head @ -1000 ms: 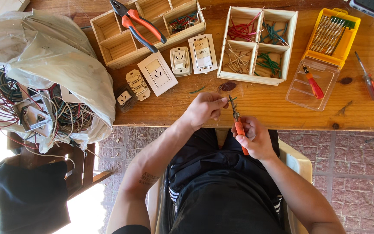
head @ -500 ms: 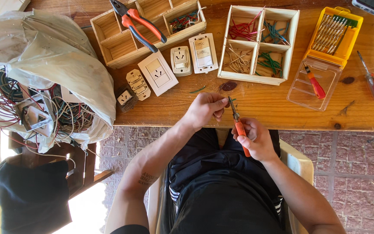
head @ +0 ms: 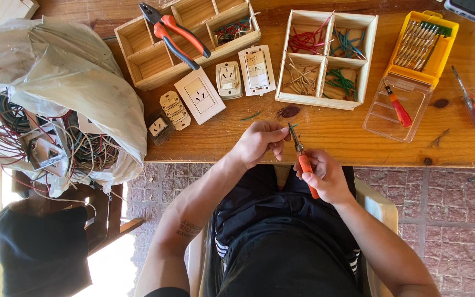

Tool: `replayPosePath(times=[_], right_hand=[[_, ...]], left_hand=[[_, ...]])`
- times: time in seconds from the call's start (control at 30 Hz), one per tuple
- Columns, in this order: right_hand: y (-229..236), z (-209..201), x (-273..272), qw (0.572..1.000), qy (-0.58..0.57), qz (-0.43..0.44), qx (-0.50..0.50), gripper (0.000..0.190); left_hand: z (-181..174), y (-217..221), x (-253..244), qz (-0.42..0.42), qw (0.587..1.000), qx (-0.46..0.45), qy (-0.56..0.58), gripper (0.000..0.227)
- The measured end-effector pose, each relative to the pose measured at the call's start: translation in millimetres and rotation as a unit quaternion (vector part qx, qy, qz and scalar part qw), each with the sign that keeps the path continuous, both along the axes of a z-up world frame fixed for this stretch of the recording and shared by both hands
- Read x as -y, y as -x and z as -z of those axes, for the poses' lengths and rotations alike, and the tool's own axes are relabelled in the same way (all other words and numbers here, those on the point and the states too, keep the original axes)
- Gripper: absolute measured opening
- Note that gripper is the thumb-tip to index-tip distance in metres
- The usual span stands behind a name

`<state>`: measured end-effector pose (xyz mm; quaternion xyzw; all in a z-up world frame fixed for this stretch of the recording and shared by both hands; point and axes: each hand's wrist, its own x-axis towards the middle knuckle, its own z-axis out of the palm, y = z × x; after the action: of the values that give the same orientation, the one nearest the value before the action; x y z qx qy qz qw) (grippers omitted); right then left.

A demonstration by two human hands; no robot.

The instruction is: The person strips the insulation from green and red electrical wires using wire cutters, then places the stripped pieces into a compartmentalized wooden box. The person repeats this process for multiple wires throughout the clip.

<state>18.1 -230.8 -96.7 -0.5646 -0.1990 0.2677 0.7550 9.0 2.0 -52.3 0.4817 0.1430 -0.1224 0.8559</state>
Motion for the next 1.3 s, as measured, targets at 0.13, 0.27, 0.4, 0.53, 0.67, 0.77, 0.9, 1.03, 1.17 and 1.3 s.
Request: replayPosePath(times=[0.13, 0.27, 0.4, 0.53, 0.67, 0.77, 0.9, 1.03, 1.17, 1.3], right_hand=[[-12.7, -15.7, 0.2, 1.000, 0.026, -0.013, 0.005, 0.060], [-35.2, -56.2, -2.8, 0.930, 0.275, 0.016, 0.242, 0.079], [-62.2, -34.6, -16.5, 0.689, 0.370, 0.103, 0.614, 0.068], [-71.8, -23.9, -30.1, 0.685, 0.410, 0.064, 0.599, 0.075], [-76.2, -40.9, -37.1, 0.813, 0.303, 0.003, 0.497, 0.069], [-76.1, -73.2, -39.1, 0.923, 0.176, -0.034, 0.339, 0.040], [-75.8, -84.5, -38.9, 0.934, 0.204, -0.036, 0.290, 0.013], [-75.0, -81.2, -32.4, 0.910, 0.217, -0.030, 0.352, 0.011], [-79.7, -86.4, -37.9, 0.843, 0.170, -0.011, 0.511, 0.006], [-84.2, -94.5, -48.3, 0.746, 0.123, -0.015, 0.655, 0.006]], left_hand=[[-49.3, 0.9, -15.4, 0.023, 0.957, 0.099, -0.273, 0.025], [-52.2, 8.2, -17.3, -0.112, 0.839, 0.176, -0.503, 0.013], [-48.2, 9.9, -15.3, -0.133, 0.722, 0.270, -0.622, 0.013], [-54.3, 10.8, -11.8, -0.129, 0.683, 0.308, -0.650, 0.012], [-48.4, 13.3, -8.2, -0.130, 0.662, 0.356, -0.647, 0.011], [-40.3, 12.4, -4.0, -0.136, 0.650, 0.378, -0.644, 0.009], [-33.0, 15.4, 3.0, -0.144, 0.631, 0.403, -0.647, 0.008], [-35.4, 21.6, 5.3, -0.142, 0.662, 0.374, -0.633, 0.010], [-52.8, 26.8, 0.6, -0.099, 0.786, 0.300, -0.531, 0.013], [-66.9, 35.0, -8.2, -0.073, 0.900, 0.176, -0.392, 0.015]])
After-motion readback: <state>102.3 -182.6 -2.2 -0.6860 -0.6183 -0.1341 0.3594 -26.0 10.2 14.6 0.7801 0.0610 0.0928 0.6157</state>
